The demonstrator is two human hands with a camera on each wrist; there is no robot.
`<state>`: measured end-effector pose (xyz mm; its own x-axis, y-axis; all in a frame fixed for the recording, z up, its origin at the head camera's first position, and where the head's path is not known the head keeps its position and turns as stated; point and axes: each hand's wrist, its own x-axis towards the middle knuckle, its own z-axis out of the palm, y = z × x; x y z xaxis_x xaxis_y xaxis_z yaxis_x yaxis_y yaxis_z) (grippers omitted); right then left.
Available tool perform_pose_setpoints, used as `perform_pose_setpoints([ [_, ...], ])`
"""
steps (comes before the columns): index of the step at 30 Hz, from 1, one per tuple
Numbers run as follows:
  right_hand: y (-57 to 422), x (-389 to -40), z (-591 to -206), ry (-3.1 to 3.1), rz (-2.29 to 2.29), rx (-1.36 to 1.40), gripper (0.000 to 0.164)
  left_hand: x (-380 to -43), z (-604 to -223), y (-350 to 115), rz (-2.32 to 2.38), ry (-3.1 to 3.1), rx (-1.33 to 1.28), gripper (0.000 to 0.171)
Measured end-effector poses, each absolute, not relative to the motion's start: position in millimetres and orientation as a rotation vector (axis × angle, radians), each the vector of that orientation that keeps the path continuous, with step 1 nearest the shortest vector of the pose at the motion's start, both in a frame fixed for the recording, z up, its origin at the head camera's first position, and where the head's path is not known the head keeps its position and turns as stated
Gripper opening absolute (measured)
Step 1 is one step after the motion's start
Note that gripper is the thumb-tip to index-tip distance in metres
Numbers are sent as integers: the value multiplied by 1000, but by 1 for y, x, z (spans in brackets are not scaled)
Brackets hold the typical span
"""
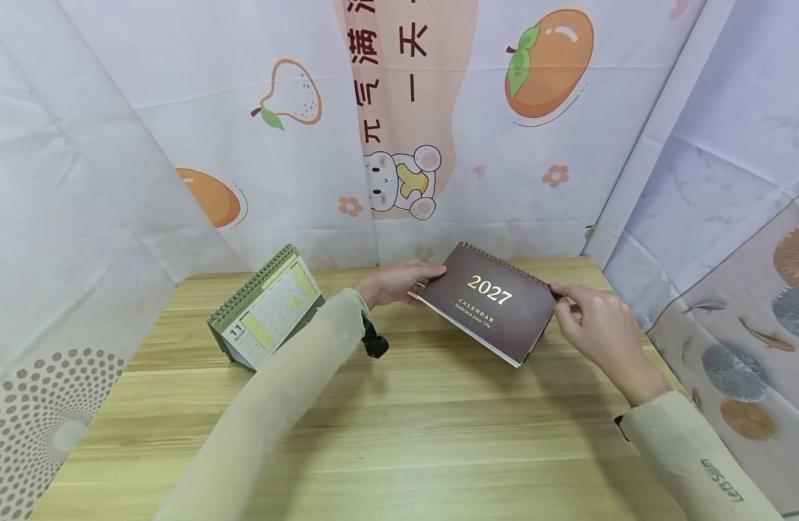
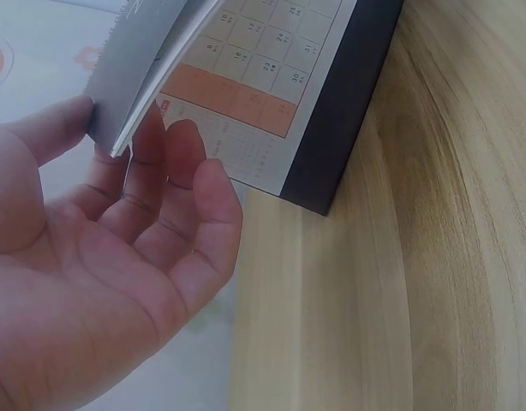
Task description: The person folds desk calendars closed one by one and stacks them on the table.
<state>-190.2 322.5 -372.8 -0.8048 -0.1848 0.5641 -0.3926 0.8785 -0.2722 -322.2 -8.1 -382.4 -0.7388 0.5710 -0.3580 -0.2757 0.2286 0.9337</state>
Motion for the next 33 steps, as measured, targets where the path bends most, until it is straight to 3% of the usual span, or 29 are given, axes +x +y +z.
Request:
perform_pose_setpoints([
  [4, 321, -192, -374, -2496, 528, 448, 24, -322, -383, -9, 1596, 1817, 268, 39],
  [33, 321, -194, -377, -2520, 527, 406, 29, -317, -403, 0, 1565, 1970, 308, 29],
])
